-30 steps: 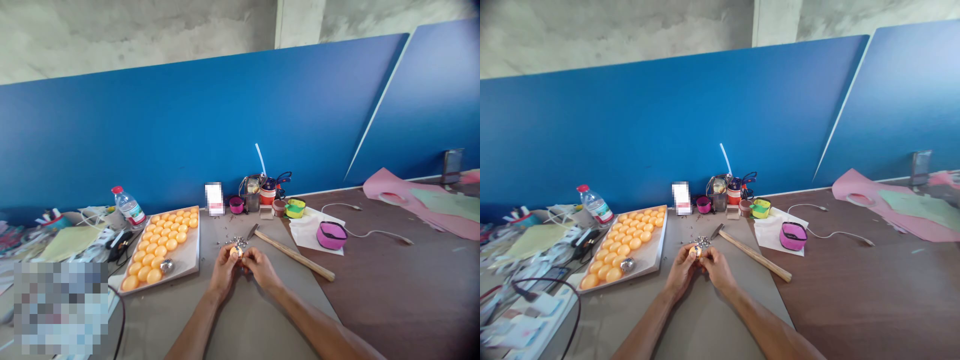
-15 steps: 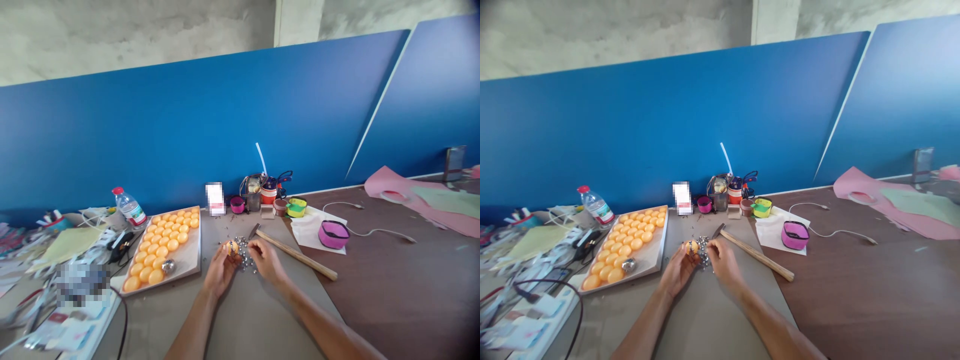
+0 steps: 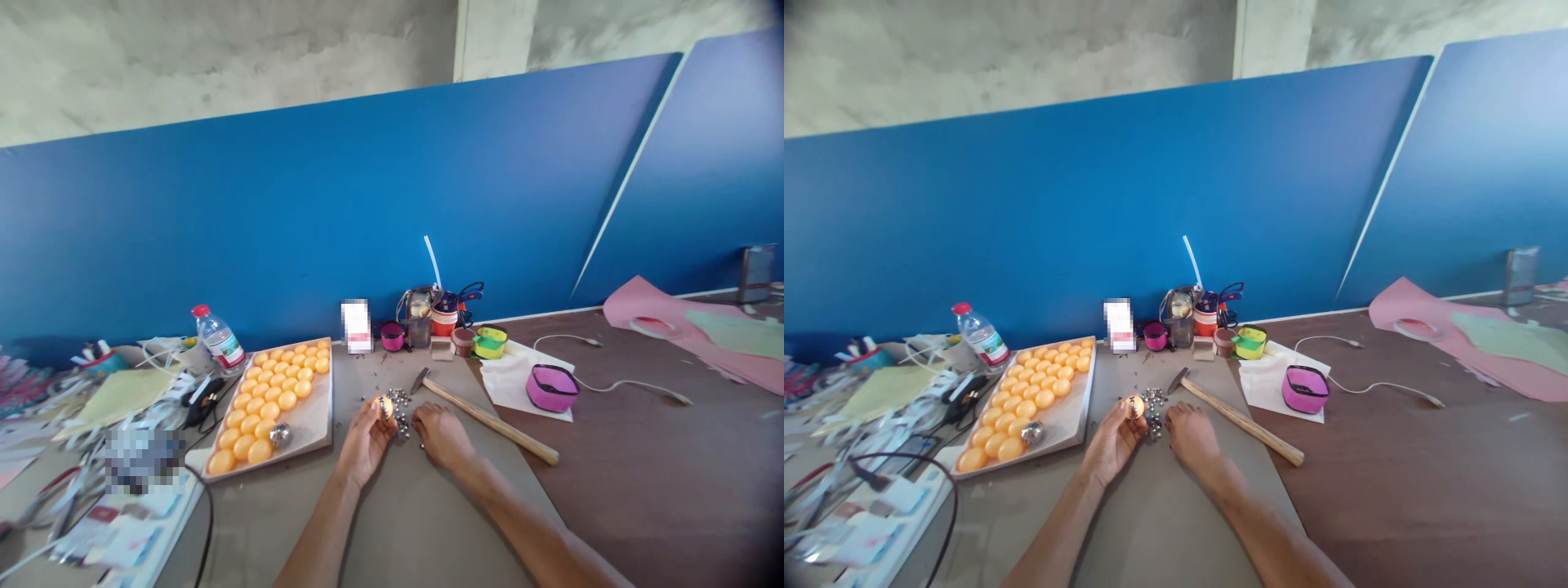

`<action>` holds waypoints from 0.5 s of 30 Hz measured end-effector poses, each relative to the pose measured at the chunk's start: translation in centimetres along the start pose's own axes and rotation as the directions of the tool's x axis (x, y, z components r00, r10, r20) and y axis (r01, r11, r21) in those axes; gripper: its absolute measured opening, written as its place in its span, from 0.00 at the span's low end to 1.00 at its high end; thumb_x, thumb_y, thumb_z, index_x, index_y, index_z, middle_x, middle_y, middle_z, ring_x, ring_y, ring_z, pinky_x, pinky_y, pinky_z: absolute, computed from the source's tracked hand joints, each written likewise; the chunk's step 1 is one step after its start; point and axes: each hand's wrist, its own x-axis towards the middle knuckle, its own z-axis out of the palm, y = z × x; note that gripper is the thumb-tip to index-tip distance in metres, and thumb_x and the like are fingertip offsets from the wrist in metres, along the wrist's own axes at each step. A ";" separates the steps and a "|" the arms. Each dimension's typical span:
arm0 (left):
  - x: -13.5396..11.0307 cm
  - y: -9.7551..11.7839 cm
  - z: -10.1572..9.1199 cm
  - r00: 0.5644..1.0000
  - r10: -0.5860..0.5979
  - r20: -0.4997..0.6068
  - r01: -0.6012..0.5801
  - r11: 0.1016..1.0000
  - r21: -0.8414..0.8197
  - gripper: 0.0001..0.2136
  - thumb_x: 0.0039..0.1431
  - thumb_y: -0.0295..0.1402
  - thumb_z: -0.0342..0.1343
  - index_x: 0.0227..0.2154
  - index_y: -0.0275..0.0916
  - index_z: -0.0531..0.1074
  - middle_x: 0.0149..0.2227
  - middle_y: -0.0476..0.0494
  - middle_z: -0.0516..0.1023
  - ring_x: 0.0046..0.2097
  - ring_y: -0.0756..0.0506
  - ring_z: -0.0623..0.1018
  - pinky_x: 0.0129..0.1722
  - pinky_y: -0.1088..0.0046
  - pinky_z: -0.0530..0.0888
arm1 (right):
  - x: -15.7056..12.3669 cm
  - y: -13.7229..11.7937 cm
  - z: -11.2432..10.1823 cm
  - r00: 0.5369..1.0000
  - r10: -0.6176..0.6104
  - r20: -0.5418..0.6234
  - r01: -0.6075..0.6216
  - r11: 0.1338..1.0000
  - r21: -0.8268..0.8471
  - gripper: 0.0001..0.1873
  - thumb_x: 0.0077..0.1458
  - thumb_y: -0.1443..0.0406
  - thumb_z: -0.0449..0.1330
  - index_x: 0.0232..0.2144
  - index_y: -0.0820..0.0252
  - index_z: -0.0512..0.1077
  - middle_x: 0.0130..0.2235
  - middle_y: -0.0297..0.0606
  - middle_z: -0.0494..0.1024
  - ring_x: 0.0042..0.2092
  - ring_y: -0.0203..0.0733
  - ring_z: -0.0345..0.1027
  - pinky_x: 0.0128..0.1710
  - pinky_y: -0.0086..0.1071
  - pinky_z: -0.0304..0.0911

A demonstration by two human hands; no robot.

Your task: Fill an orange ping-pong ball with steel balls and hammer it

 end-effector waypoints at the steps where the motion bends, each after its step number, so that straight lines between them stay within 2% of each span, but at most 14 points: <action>1: 0.0 0.0 0.0 1.000 -0.002 0.003 0.002 1.000 0.005 0.13 0.50 0.36 0.61 0.38 0.35 0.72 0.34 0.44 0.77 0.28 0.53 0.74 0.32 0.76 0.72 | 0.0 0.0 0.1 1.000 -0.006 -0.005 0.006 1.000 0.003 0.11 0.55 0.70 0.50 0.29 0.61 0.72 0.34 0.43 0.75 0.39 0.43 0.68 0.39 0.31 0.56; 4: 0.0 0.0 -0.1 1.000 -0.002 0.000 0.002 1.000 0.004 0.13 0.50 0.36 0.61 0.37 0.34 0.72 0.34 0.44 0.77 0.28 0.53 0.74 0.31 0.76 0.72 | -0.1 0.3 0.4 1.000 -0.002 -0.027 0.003 0.998 0.061 0.12 0.55 0.71 0.49 0.27 0.61 0.71 0.31 0.42 0.74 0.36 0.41 0.68 0.37 0.30 0.56; 10: -0.1 0.2 0.1 1.000 -0.001 -0.023 0.001 1.000 -0.023 0.12 0.50 0.34 0.61 0.36 0.35 0.72 0.33 0.45 0.77 0.27 0.53 0.74 0.32 0.76 0.73 | -0.4 0.6 0.8 0.990 -0.029 -0.141 0.076 0.936 0.344 0.13 0.56 0.68 0.47 0.30 0.60 0.71 0.32 0.38 0.73 0.34 0.38 0.67 0.35 0.28 0.58; 15: 0.0 0.2 -0.1 1.000 -0.010 -0.023 0.010 1.000 -0.028 0.12 0.50 0.34 0.61 0.36 0.35 0.72 0.32 0.45 0.77 0.27 0.53 0.74 0.31 0.77 0.73 | -0.5 0.4 1.0 0.983 -0.037 -0.178 0.108 0.908 0.404 0.12 0.56 0.66 0.48 0.30 0.59 0.71 0.31 0.37 0.73 0.33 0.37 0.66 0.34 0.28 0.58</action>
